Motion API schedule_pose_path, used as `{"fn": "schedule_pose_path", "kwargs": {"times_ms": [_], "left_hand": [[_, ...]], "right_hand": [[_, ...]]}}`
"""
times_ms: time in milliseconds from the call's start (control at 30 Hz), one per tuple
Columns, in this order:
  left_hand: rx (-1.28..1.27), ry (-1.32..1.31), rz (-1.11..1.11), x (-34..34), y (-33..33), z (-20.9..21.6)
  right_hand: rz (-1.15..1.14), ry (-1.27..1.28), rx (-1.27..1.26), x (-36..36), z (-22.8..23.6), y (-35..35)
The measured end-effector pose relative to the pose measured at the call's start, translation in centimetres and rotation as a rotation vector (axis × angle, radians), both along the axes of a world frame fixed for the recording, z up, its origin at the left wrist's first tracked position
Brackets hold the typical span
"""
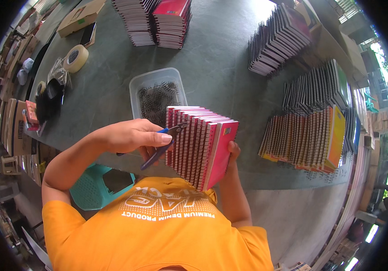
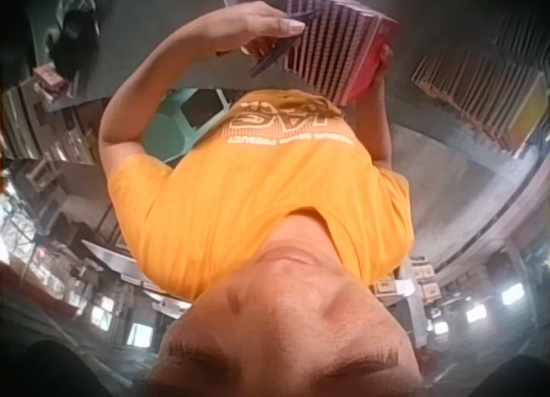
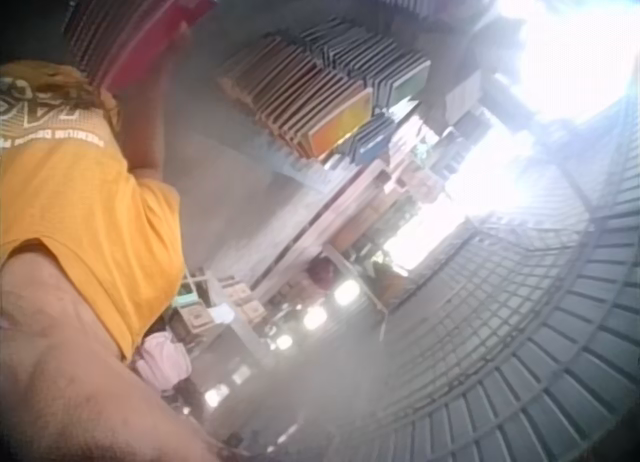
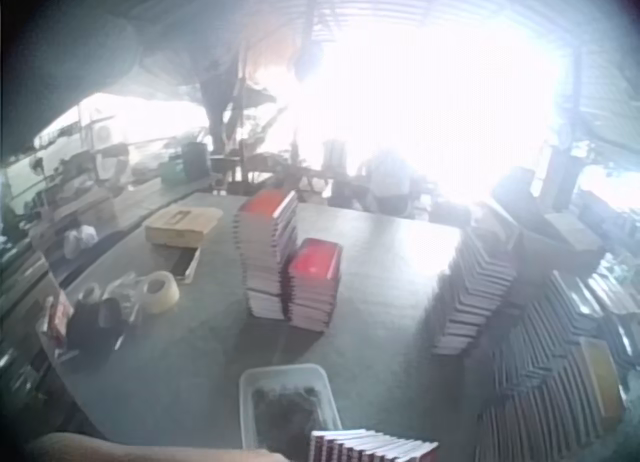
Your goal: The person uses a pair of snips to trim the wire coils on stacks of spiral-bound notebooks and stacks the finished items on a table.
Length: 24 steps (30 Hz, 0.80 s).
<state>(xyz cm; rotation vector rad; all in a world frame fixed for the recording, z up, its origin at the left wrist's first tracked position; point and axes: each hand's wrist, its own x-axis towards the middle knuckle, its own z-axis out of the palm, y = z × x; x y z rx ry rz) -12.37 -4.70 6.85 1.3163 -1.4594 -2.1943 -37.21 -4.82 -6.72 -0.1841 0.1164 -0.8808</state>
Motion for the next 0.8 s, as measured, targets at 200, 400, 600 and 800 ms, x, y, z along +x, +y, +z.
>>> {"fn": "schedule_pose_path", "kwargs": {"times_ms": [200,400,600,800], "left_hand": [[-0.252,-0.239,-0.015,-0.5,-0.1,-0.1],[-0.533,-0.39,-0.066,-0.8,0.2,0.9],[0.164,0.122,0.034,-0.8,-0.4,0.3],[-0.921,-0.631,-0.123,-1.8,0.6,0.1]], "right_hand": [[-0.005,0.069,0.01,-0.2,-0.3,0.0],[-0.021,0.097,0.038,-0.5,-0.1,-0.1],[0.019,0.072,0.012,-0.7,0.0,-0.1],[-0.006,0.134,0.046,-0.5,0.8,0.2]]}}
